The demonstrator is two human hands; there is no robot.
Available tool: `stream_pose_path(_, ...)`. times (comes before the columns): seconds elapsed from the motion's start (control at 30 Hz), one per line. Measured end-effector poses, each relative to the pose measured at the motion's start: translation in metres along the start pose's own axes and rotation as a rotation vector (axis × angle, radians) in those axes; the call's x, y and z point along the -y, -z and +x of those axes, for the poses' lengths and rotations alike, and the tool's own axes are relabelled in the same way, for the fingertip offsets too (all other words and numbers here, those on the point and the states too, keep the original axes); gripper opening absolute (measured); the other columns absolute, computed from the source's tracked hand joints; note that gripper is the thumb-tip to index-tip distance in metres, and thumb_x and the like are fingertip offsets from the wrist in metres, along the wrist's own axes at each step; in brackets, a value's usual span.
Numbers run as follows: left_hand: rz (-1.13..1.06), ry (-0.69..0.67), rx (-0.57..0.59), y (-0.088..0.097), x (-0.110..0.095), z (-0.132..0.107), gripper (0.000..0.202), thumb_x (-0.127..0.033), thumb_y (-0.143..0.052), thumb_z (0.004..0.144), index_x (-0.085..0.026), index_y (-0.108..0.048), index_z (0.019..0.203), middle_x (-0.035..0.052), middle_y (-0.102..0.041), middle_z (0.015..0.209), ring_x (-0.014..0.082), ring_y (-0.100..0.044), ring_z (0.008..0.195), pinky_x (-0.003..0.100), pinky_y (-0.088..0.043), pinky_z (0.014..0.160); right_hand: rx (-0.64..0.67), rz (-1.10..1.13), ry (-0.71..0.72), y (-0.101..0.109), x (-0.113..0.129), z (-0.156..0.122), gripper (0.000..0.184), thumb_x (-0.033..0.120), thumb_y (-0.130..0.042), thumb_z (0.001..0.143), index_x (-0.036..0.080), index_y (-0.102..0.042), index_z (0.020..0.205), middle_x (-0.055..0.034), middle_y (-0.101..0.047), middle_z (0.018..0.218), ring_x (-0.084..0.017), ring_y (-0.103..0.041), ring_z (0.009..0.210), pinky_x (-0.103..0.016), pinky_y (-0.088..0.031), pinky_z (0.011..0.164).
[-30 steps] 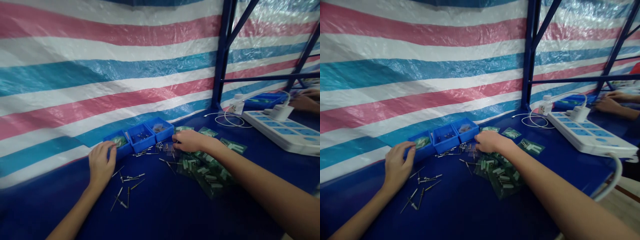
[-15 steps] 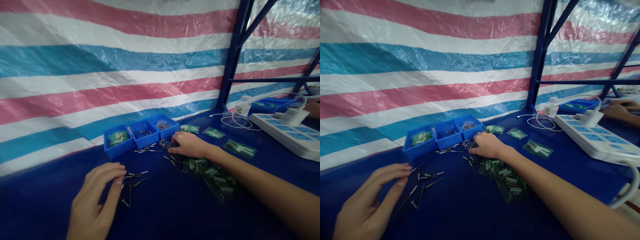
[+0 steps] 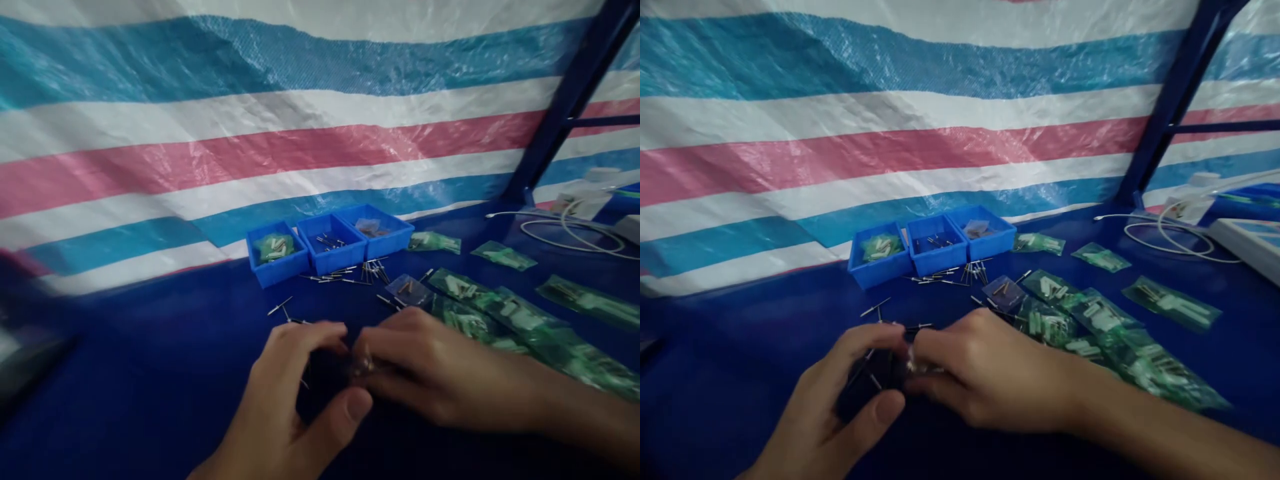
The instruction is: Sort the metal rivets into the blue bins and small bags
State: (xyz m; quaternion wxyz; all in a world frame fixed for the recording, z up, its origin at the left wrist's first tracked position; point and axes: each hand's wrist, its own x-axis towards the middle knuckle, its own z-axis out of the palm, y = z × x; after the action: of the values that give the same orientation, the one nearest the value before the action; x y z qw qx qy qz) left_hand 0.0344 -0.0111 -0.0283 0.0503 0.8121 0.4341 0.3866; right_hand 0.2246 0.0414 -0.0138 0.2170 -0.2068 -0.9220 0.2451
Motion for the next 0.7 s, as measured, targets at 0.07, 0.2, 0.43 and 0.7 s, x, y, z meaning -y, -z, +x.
stream_pose_path(0.07, -0.067, -0.042, 0.058, -0.001, -0.004, 0.002, 0.008, -0.03, -0.053, 0.084, -0.023, -0.053, 0.085, -0.0061, -0.062, 0.071, 0.0076, -0.059, 0.063, 0.016, -0.046, 0.059, 0.07, -0.004, 0.023, -0.007, 0.003, 0.0, 0.019, 0.023, -0.05, 0.088, 0.016, -0.048, 0.07, 0.0047, -0.048, 0.059, -0.006, -0.041, 0.051, -0.019, -0.028, 0.049)
stream_pose_path(0.2, -0.089, -0.032, 0.134, -0.002, -0.006, 0.005, 0.022, -0.026, -0.05, 0.087, -0.019, -0.053, 0.066, -0.0062, -0.057, 0.057, 0.0065, -0.053, 0.053, 0.015, -0.04, 0.051, 0.109, 0.13, -0.043, -0.007, 0.002, 0.001, 0.02, 0.022, -0.062, 0.079, 0.014, -0.047, 0.066, 0.0073, -0.042, 0.056, -0.003, -0.036, 0.048, -0.016, -0.024, 0.045)
stream_pose_path(0.43, -0.217, 0.091, 0.221, -0.005, -0.003, 0.003, 0.028, -0.03, -0.042, 0.09, -0.019, -0.05, 0.066, -0.0072, -0.048, 0.051, 0.0056, -0.045, 0.044, 0.016, -0.034, 0.045, 0.195, 0.531, -0.237, 0.007, 0.003, 0.0, 0.019, 0.023, -0.057, 0.084, 0.013, -0.053, 0.069, 0.0069, -0.042, 0.054, -0.003, -0.035, 0.048, -0.012, -0.027, 0.042)
stream_pose_path(0.7, -0.321, 0.248, 0.274, 0.0, -0.007, 0.003, 0.041, -0.043, -0.033, 0.091, -0.019, -0.045, 0.061, -0.0044, -0.043, 0.052, 0.0083, -0.041, 0.045, 0.019, -0.03, 0.042, 0.087, 0.846, -0.315, 0.005, 0.002, 0.003, 0.027, 0.036, -0.057, 0.083, 0.013, -0.053, 0.069, 0.0016, -0.051, 0.063, -0.006, -0.048, 0.052, -0.017, -0.041, 0.049)
